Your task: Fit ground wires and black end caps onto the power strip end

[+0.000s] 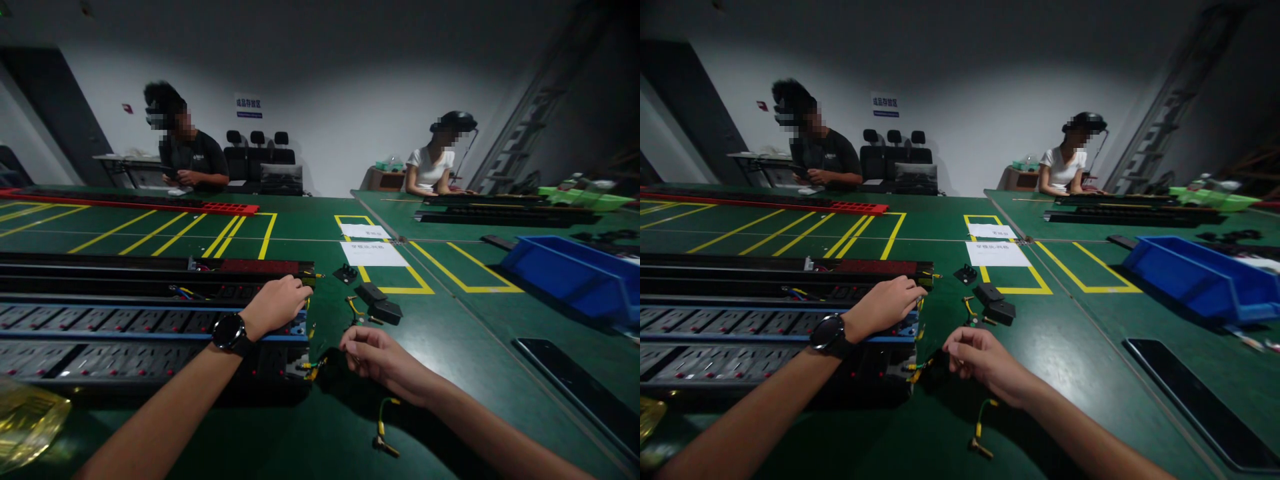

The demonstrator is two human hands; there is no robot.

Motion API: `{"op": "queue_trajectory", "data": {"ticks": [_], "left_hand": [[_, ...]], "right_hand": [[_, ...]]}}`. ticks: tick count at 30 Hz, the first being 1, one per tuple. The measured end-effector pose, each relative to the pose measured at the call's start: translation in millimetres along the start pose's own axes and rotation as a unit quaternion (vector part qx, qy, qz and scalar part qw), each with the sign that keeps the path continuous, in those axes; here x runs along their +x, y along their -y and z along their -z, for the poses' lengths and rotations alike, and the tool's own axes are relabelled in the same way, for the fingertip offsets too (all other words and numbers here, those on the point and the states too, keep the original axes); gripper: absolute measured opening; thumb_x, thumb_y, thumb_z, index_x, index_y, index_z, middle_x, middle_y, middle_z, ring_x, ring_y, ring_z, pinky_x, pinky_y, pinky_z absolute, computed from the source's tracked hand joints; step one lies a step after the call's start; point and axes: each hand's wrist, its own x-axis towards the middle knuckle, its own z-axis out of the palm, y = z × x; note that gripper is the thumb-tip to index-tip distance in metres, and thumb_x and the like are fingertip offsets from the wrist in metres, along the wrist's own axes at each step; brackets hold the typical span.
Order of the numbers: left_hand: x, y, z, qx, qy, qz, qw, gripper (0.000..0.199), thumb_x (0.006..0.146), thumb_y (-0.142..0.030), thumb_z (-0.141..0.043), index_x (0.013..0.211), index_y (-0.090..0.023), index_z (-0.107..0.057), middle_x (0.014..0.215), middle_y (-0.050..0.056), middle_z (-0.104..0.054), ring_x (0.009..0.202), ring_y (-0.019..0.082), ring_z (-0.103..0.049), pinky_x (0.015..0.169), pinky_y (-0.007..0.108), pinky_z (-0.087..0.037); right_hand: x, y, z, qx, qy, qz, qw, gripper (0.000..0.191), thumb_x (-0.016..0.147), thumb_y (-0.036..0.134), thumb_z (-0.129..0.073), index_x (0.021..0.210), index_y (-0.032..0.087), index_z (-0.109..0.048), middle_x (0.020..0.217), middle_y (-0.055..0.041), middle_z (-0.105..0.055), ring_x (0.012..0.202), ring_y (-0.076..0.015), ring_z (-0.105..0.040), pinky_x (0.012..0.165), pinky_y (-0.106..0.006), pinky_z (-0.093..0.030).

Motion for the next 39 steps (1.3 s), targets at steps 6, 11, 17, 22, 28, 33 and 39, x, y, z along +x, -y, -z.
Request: {"op": "queue_trajectory", "data": {"ticks": [6, 11, 17, 22, 28, 33, 39], "left_hand": [[0.1, -0.7, 1.0, 0.001, 0.010, 0.004, 1.000, 0.023, 0.102, -0.018, -0.054, 0.115, -0.018, -0.073, 0.102, 0.009, -0.072, 0.096, 0.024, -0.065, 0.075, 0.033, -0.053], [0.2, -1.2, 2.0, 0.010, 0.019, 0.004, 1.000, 0.023, 0.103, -0.018, -0.054, 0.117, -0.019, -0.072, 0.103, 0.009, -0.073, 0.098, 0.024, -0.065, 0.076, 0.033, -0.053], [0.0, -1.5, 3.2, 0.010, 0.020, 0.005, 1.000, 0.023, 0.103, -0.018, -0.054, 0.117, -0.018, -0.072, 0.104, 0.009, -0.073, 0.099, 0.025, -0.066, 0.076, 0.034, -0.053], [0.4, -1.8, 3.2, 0.012, 0.023, 0.005, 1.000, 0.023, 0.103, -0.019, -0.054, 0.118, -0.018, -0.072, 0.105, 0.009, -0.073, 0.100, 0.024, -0.066, 0.076, 0.034, -0.053], [0.4, -2.4, 3.9, 0.014, 0.034, 0.009, 0.999, 0.024, 0.104, -0.019, -0.053, 0.120, -0.018, -0.072, 0.107, 0.009, -0.073, 0.101, 0.025, -0.066, 0.077, 0.034, -0.054], [0.3, -2.9, 5.3, 0.011, 0.038, 0.011, 0.999, 0.025, 0.104, -0.019, -0.053, 0.121, -0.019, -0.071, 0.108, 0.009, -0.073, 0.102, 0.025, -0.066, 0.079, 0.035, -0.054], [0.1, -4.2, 7.7, 0.012, 0.041, 0.013, 0.999, 0.026, 0.105, -0.019, -0.052, 0.121, -0.018, -0.071, 0.108, 0.009, -0.073, 0.102, 0.025, -0.066, 0.078, 0.035, -0.054]], "right_hand": [[-0.4, 0.2, 0.8, 0.010, 0.007, -0.005, 1.000, 0.040, 0.078, 0.054, -0.089, 0.092, 0.021, -0.071, 0.074, 0.0017, -0.066, 0.060, -0.0092, -0.050, 0.057, -0.023, -0.035], [0.2, -0.8, 1.3, 0.025, 0.012, -0.009, 1.000, 0.040, 0.079, 0.052, -0.090, 0.092, 0.019, -0.071, 0.073, 0.0016, -0.066, 0.060, -0.0083, -0.051, 0.058, -0.022, -0.034], [0.7, -0.3, 2.2, 0.028, 0.013, -0.015, 0.999, 0.039, 0.079, 0.052, -0.090, 0.092, 0.020, -0.072, 0.073, 0.0019, -0.067, 0.060, -0.0080, -0.051, 0.058, -0.022, -0.034], [0.5, -2.8, 3.7, 0.033, 0.011, -0.015, 0.999, 0.040, 0.077, 0.051, -0.092, 0.092, 0.019, -0.073, 0.073, 0.0017, -0.067, 0.061, -0.0078, -0.052, 0.057, -0.021, -0.034], [1.2, -2.1, 3.8, 0.039, 0.012, -0.014, 0.999, 0.039, 0.077, 0.050, -0.092, 0.092, 0.018, -0.074, 0.073, 0.0015, -0.068, 0.061, -0.0071, -0.053, 0.057, -0.020, -0.034], [1.3, -1.0, 3.3, 0.038, 0.012, -0.016, 0.999, 0.040, 0.077, 0.050, -0.092, 0.092, 0.018, -0.073, 0.073, 0.0012, -0.068, 0.062, -0.0074, -0.054, 0.058, -0.020, -0.035], [-0.7, -1.4, 2.6, 0.042, 0.006, -0.017, 0.999, 0.040, 0.078, 0.050, -0.092, 0.094, 0.019, -0.074, 0.073, 0.0018, -0.068, 0.061, -0.0068, -0.053, 0.058, -0.020, -0.035]]}}
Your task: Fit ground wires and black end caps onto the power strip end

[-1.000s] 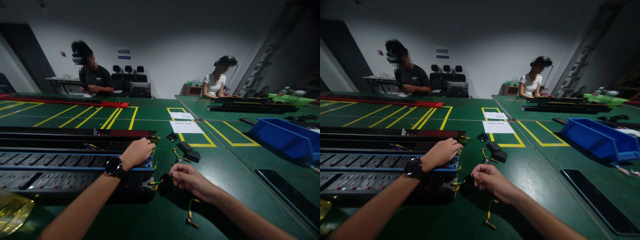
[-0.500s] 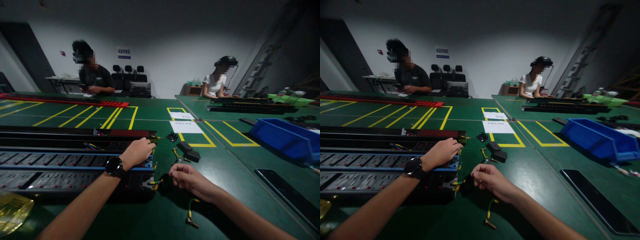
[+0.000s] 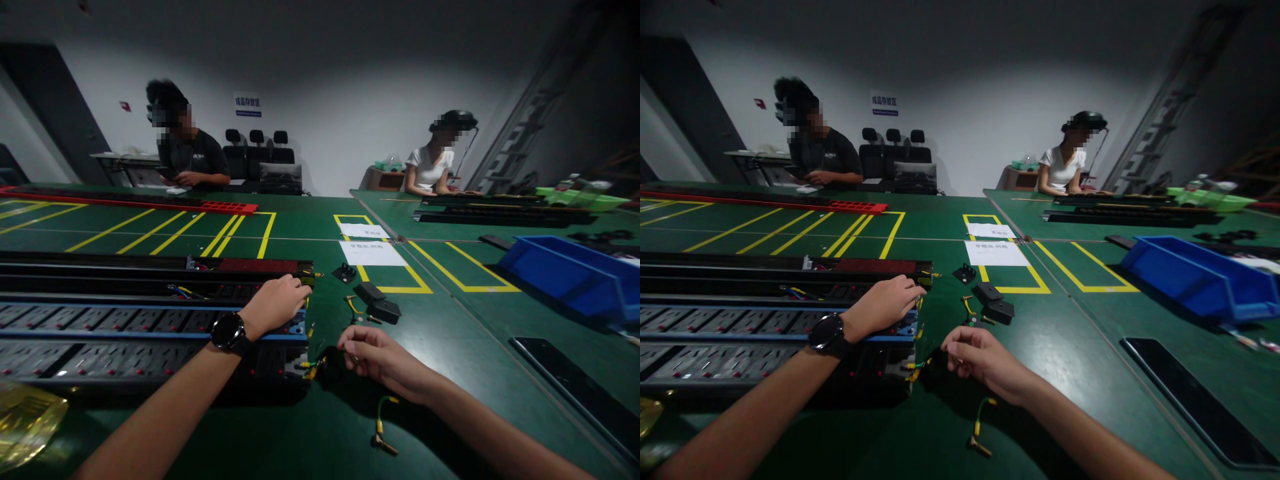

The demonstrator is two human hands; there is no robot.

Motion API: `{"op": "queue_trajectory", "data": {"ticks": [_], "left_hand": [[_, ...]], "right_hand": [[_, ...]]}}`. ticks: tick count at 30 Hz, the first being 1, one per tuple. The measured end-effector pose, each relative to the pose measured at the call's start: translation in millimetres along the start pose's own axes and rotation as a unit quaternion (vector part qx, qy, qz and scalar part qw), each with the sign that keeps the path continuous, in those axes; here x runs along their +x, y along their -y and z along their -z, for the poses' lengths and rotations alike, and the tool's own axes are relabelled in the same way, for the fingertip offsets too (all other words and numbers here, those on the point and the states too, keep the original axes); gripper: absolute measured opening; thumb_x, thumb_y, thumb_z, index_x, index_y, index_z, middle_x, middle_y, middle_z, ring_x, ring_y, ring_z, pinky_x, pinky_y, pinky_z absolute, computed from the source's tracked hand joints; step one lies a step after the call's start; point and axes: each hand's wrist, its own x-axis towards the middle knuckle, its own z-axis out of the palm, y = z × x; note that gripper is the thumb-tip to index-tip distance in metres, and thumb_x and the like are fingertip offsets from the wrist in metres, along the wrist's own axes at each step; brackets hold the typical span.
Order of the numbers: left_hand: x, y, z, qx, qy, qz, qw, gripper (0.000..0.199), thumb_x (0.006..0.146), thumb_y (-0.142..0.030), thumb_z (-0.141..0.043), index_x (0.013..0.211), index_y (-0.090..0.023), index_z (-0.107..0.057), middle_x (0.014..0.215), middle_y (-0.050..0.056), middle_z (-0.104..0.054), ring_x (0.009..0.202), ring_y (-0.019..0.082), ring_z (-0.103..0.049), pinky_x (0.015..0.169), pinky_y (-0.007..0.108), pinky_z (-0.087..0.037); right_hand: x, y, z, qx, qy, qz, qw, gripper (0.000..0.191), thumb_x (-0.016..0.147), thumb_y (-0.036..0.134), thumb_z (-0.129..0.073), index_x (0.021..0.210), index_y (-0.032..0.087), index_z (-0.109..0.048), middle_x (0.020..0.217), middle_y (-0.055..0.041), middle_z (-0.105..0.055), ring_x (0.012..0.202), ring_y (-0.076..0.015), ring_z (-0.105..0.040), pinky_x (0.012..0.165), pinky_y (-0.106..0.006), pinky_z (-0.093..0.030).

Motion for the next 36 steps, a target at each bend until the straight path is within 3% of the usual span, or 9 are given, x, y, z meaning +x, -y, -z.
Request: {"op": "queue_trajectory", "data": {"ticks": [7, 14, 18, 21, 24, 28, 32, 36], "left_hand": [[0, 0, -1.6, 0.001, -0.007, -0.003, 1.000, 0.026, 0.105, -0.020, -0.052, 0.122, -0.019, -0.071, 0.107, 0.009, -0.073, 0.101, 0.025, -0.066, 0.077, 0.034, -0.054], [0, 2, 0.8, -0.001, -0.027, -0.007, 1.000, 0.030, 0.103, -0.019, -0.055, 0.129, -0.019, -0.068, 0.110, 0.009, -0.074, 0.100, 0.026, -0.069, 0.079, 0.036, -0.055], [1, 2, 14.1, -0.042, -0.060, -0.010, 0.997, 0.031, 0.103, -0.020, -0.054, 0.129, -0.018, -0.069, 0.113, 0.010, -0.075, 0.102, 0.025, -0.070, 0.088, 0.038, -0.054], [0, -4, 31.1, -0.145, -0.088, -0.023, 0.985, 0.028, 0.103, -0.020, -0.051, 0.121, -0.018, -0.073, 0.117, 0.009, -0.076, 0.108, 0.023, -0.069, 0.095, 0.037, -0.052], [-2, -15, 48.7, -0.234, -0.045, -0.069, 0.969, 0.026, 0.103, -0.025, -0.053, 0.115, -0.019, -0.076, 0.114, 0.007, -0.078, 0.104, 0.022, -0.071, 0.090, 0.033, -0.051], [-8, -33, 63.2, -0.275, 0.032, -0.125, 0.953, 0.022, 0.101, -0.029, -0.059, 0.107, -0.022, -0.079, 0.100, 0.004, -0.080, 0.088, 0.018, -0.072, 0.076, 0.028, -0.048], [-12, -43, 65.5, -0.296, 0.086, -0.142, 0.941, 0.019, 0.099, -0.037, -0.066, 0.103, -0.024, -0.079, 0.095, 0.001, -0.081, 0.085, 0.016, -0.073, 0.071, 0.025, -0.045], [-11, -44, 64.3, -0.310, 0.117, -0.148, 0.932, 0.015, 0.097, -0.034, -0.070, 0.097, -0.022, -0.079, 0.088, 0.000, -0.081, 0.078, 0.014, -0.072, 0.064, 0.024, -0.042]], "right_hand": [[2, -4, 4, -0.007, -0.013, 0.011, 1.000, 0.044, 0.074, 0.047, -0.095, 0.103, 0.019, -0.078, 0.080, 0.0018, -0.067, 0.065, -0.0060, -0.052, 0.060, -0.020, -0.037], [1, -3, 1, -0.002, -0.001, 0.010, 1.000, 0.042, 0.079, 0.046, -0.092, 0.099, 0.021, -0.064, 0.077, 0.0045, -0.064, 0.059, -0.0059, -0.050, 0.054, -0.020, -0.032], [1, -1, -1, -0.008, 0.013, 0.014, 1.000, 0.043, 0.078, 0.048, -0.091, 0.097, 0.020, -0.063, 0.078, 0.0038, -0.064, 0.060, -0.0063, -0.053, 0.056, -0.021, -0.036], [2, -2, -2, -0.012, 0.026, 0.017, 0.999, 0.044, 0.077, 0.047, -0.092, 0.099, 0.019, -0.065, 0.081, 0.0026, -0.066, 0.062, -0.0072, -0.056, 0.059, -0.022, -0.041], [3, -4, -3, -0.010, 0.024, 0.039, 0.999, 0.048, 0.076, 0.045, -0.092, 0.102, 0.020, -0.062, 0.081, 0.0037, -0.066, 0.061, -0.0084, -0.058, 0.060, -0.023, -0.044], [1, -6, -6, -0.013, 0.010, 0.063, 0.998, 0.052, 0.076, 0.049, -0.092, 0.100, 0.022, -0.054, 0.077, 0.0058, -0.066, 0.059, -0.0095, -0.060, 0.057, -0.023, -0.045], [-1, -4, -9, -0.040, 0.015, 0.058, 0.997, 0.056, 0.074, 0.054, -0.092, 0.093, 0.021, -0.052, 0.081, 0.0025, -0.070, 0.058, -0.0094, -0.060, 0.052, -0.021, -0.041], [-2, -2, -12, -0.056, 0.019, 0.069, 0.996, 0.056, 0.075, 0.060, -0.090, 0.088, 0.021, -0.052, 0.075, 0.0045, -0.066, 0.054, -0.0085, -0.058, 0.050, -0.020, -0.040]]}}
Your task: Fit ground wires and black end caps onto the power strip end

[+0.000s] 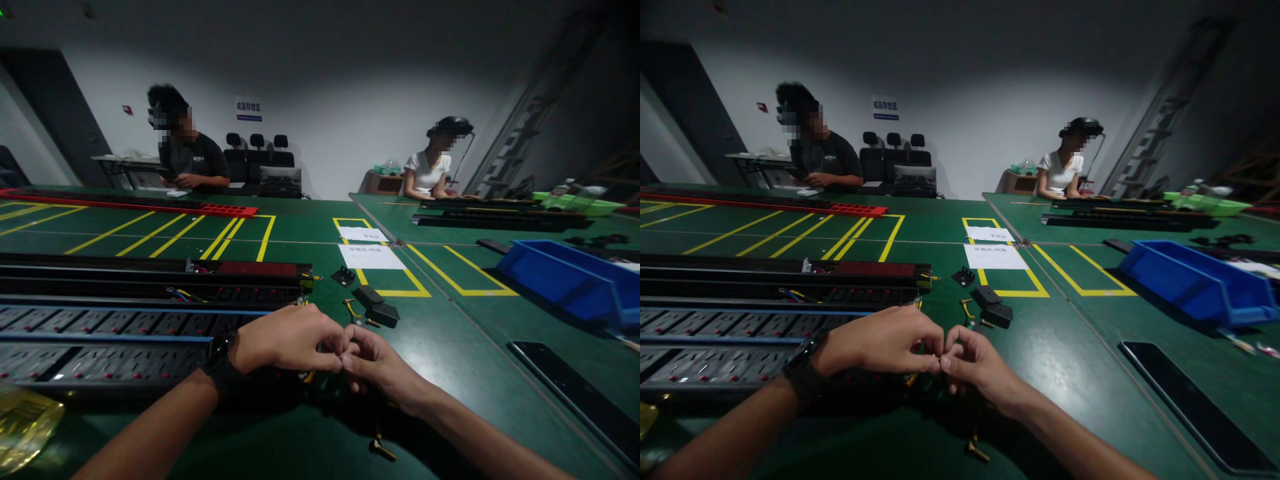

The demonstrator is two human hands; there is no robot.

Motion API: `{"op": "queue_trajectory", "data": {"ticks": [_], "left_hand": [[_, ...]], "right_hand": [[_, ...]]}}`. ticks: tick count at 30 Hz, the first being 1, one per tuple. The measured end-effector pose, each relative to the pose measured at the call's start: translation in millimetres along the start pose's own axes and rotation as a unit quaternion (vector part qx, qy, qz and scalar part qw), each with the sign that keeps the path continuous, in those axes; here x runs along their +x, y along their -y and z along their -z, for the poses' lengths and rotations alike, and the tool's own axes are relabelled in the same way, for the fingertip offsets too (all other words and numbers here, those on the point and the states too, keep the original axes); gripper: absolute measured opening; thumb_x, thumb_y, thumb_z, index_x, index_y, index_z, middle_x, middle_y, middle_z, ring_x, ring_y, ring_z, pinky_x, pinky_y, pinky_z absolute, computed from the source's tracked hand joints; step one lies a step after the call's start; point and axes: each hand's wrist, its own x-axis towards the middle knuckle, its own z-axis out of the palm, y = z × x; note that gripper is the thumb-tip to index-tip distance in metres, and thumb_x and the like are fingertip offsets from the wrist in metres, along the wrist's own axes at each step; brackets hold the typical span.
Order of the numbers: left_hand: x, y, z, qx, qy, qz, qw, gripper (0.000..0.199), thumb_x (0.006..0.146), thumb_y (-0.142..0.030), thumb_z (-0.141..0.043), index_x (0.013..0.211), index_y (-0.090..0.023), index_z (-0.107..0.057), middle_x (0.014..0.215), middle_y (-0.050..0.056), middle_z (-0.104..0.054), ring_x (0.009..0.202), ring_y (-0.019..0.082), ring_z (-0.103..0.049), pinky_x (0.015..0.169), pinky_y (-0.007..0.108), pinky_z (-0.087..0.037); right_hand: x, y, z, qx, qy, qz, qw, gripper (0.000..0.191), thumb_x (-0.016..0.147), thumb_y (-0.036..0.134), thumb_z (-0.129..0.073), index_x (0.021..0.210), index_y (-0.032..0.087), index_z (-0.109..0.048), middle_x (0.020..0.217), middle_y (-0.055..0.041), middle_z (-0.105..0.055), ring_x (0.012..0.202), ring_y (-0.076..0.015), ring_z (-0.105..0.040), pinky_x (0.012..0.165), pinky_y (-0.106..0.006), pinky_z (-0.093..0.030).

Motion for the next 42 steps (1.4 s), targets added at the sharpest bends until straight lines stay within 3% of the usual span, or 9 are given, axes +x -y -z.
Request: {"op": "queue_trajectory", "data": {"ticks": [6, 12, 16, 20, 24, 31, 37, 42], "left_hand": [[-7, -1, 12.8, 0.036, 0.008, 0.049, 0.998, 0.008, 0.091, -0.024, -0.071, 0.094, -0.022, -0.079, 0.086, 0.000, -0.079, 0.079, 0.014, -0.071, 0.065, 0.023, -0.042], [-15, -5, 24.7, 0.075, 0.076, 0.123, 0.987, 0.010, 0.090, -0.022, -0.069, 0.086, -0.021, -0.079, 0.078, 0.000, -0.076, 0.066, 0.013, -0.063, 0.057, 0.023, -0.036], [-15, -5, 21.0, 0.086, 0.097, 0.125, 0.984, 0.011, 0.085, -0.017, -0.069, 0.086, -0.021, -0.079, 0.079, 0.000, -0.076, 0.067, 0.014, -0.063, 0.055, 0.023, -0.035], [-15, -7, 14.7, 0.114, 0.114, 0.133, 0.978, 0.012, 0.080, -0.017, -0.068, 0.078, -0.021, -0.079, 0.071, 0.002, -0.074, 0.059, 0.015, -0.058, 0.050, 0.026, -0.030], [-16, -11, 11.0, 0.137, 0.104, 0.154, 0.973, 0.013, 0.079, -0.017, -0.068, 0.077, -0.022, -0.080, 0.072, 0.004, -0.075, 0.057, 0.017, -0.058, 0.051, 0.026, -0.033], [-13, -14, 9.4, 0.150, 0.103, 0.168, 0.969, 0.013, 0.081, -0.016, -0.069, 0.082, -0.022, -0.081, 0.077, 0.006, -0.077, 0.063, 0.019, -0.065, 0.054, 0.026, -0.038], [-14, -20, 4.6, 0.182, 0.088, 0.168, 0.965, 0.019, 0.084, -0.011, -0.063, 0.079, -0.019, -0.080, 0.074, 0.009, -0.075, 0.062, 0.021, -0.066, 0.054, 0.027, -0.040], [-14, -17, 0.9, 0.180, 0.067, 0.151, 0.970, 0.016, 0.083, -0.011, -0.065, 0.079, -0.018, -0.079, 0.073, 0.008, -0.073, 0.064, 0.021, -0.068, 0.053, 0.027, -0.041]], "right_hand": [[0, 7, 2, -0.015, -0.031, 0.010, 0.999, 0.051, 0.084, 0.064, -0.080, 0.091, 0.022, -0.053, 0.079, 0.0035, -0.064, 0.057, -0.0095, -0.056, 0.047, -0.020, -0.038], [-1, 14, 9, -0.107, -0.047, 0.046, 0.992, 0.048, 0.088, 0.066, -0.074, 0.090, 0.023, -0.055, 0.073, 0.0048, -0.056, 0.055, -0.0091, -0.045, 0.047, -0.021, -0.033], [-3, 14, 5, -0.208, 0.001, 0.057, 0.976, 0.044, 0.093, 0.064, -0.068, 0.092, 0.021, -0.066, 0.081, 0.0002, -0.064, 0.070, -0.0144, -0.055, 0.061, -0.026, -0.043], [-5, 12, 2, -0.275, 0.044, 0.083, 0.957, 0.040, 0.099, 0.057, -0.063, 0.107, 0.021, -0.076, 0.103, -0.0068, -0.076, 0.095, -0.0233, -0.066, 0.084, -0.036, -0.050], [-7, 10, 2, -0.311, 0.037, 0.094, 0.945, 0.038, 0.100, 0.053, -0.062, 0.119, 0.022, -0.075, 0.117, -0.0094, -0.078, 0.107, -0.0273, -0.069, 0.094, -0.040, -0.050], [-6, 7, 3, -0.359, 0.046, 0.115, 0.925, 0.041, 0.104, 0.053, -0.057, 0.120, 0.021, -0.077, 0.111, -0.0096, -0.079, 0.101, -0.0259, -0.071, 0.089, -0.037, -0.050], [-6, 6, 5, -0.363, 0.049, 0.103, 0.925, 0.042, 0.105, 0.054, -0.055, 0.115, 0.022, -0.080, 0.106, -0.0095, -0.081, 0.095, -0.0256, -0.073, 0.083, -0.036, -0.052], [-7, 7, 3, -0.350, 0.047, 0.108, 0.929, 0.043, 0.104, 0.056, -0.056, 0.120, 0.024, -0.080, 0.112, -0.0095, -0.081, 0.099, -0.0267, -0.074, 0.087, -0.038, -0.053]]}}
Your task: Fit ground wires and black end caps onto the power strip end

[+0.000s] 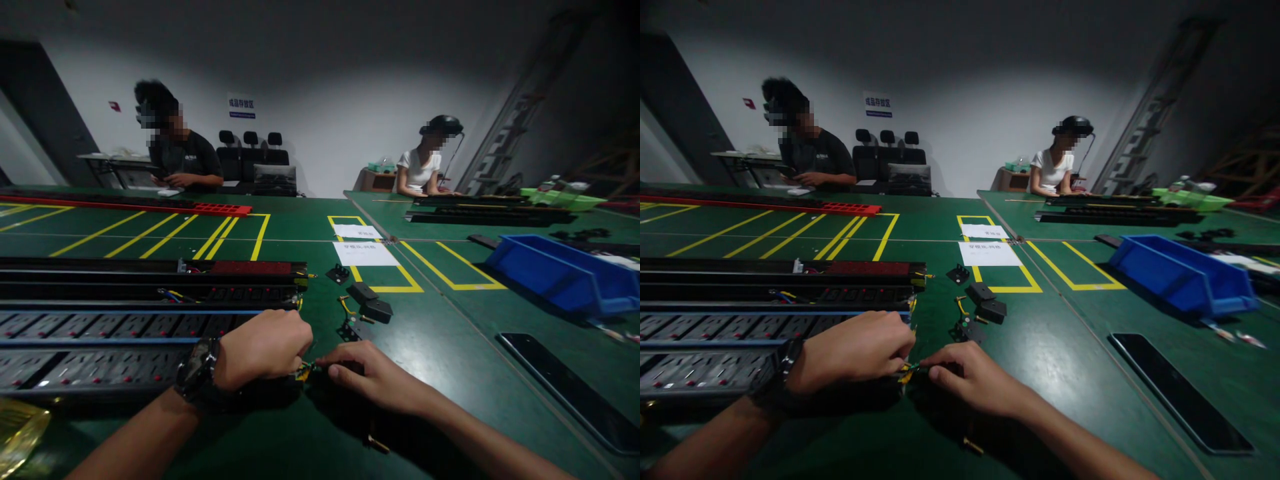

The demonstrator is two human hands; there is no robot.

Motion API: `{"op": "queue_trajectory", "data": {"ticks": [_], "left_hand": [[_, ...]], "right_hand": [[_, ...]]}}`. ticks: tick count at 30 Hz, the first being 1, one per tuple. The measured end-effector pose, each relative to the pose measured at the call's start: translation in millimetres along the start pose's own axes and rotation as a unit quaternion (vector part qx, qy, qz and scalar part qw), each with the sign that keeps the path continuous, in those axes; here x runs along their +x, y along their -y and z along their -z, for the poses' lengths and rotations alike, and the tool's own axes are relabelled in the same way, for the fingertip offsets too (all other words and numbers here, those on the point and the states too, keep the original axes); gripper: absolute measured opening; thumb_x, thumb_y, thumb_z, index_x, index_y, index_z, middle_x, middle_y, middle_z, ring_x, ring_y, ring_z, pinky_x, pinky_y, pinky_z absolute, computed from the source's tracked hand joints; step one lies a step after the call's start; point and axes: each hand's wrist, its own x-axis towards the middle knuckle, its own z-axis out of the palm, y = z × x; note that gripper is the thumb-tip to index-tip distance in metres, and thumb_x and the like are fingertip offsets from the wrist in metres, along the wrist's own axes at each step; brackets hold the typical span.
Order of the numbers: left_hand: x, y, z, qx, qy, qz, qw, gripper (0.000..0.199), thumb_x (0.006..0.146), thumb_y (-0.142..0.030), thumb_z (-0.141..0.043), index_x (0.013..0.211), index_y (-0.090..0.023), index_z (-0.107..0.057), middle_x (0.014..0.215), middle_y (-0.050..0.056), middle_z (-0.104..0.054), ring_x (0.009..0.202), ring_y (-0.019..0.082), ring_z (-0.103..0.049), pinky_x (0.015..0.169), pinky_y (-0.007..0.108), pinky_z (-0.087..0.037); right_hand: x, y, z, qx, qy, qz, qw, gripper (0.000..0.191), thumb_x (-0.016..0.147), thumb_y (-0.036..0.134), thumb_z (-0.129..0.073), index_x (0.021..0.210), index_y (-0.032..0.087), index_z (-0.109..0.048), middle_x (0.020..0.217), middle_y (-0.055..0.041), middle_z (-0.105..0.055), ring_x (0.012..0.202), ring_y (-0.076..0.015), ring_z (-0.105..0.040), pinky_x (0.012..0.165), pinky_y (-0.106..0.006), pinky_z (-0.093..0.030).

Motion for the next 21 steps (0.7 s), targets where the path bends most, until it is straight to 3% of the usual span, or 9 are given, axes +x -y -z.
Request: {"op": "queue_trajectory", "data": {"ticks": [10, 21], "left_hand": [[3, -4, -2.0, 0.013, 0.005, -0.011, 1.000, 0.017, 0.088, -0.011, -0.063, 0.083, -0.016, -0.078, 0.078, 0.010, -0.075, 0.072, 0.023, -0.071, 0.059, 0.029, -0.045], [2, -9, -15.1, 0.067, -0.036, -0.018, 0.997, 0.020, 0.097, -0.012, -0.058, 0.092, -0.018, -0.077, 0.089, 0.011, -0.076, 0.083, 0.026, -0.073, 0.065, 0.031, -0.048]], "right_hand": [[0, 2, 1, 0.002, 0.005, -0.006, 1.000, 0.042, 0.105, 0.054, -0.056, 0.120, 0.023, -0.080, 0.114, -0.0101, -0.081, 0.102, -0.0282, -0.075, 0.089, -0.039, -0.054], [0, 0, 0, -0.002, 0.007, -0.022, 1.000, 0.040, 0.104, 0.051, -0.057, 0.121, 0.024, -0.080, 0.116, -0.0094, -0.081, 0.105, -0.0279, -0.075, 0.091, -0.039, -0.054]]}}
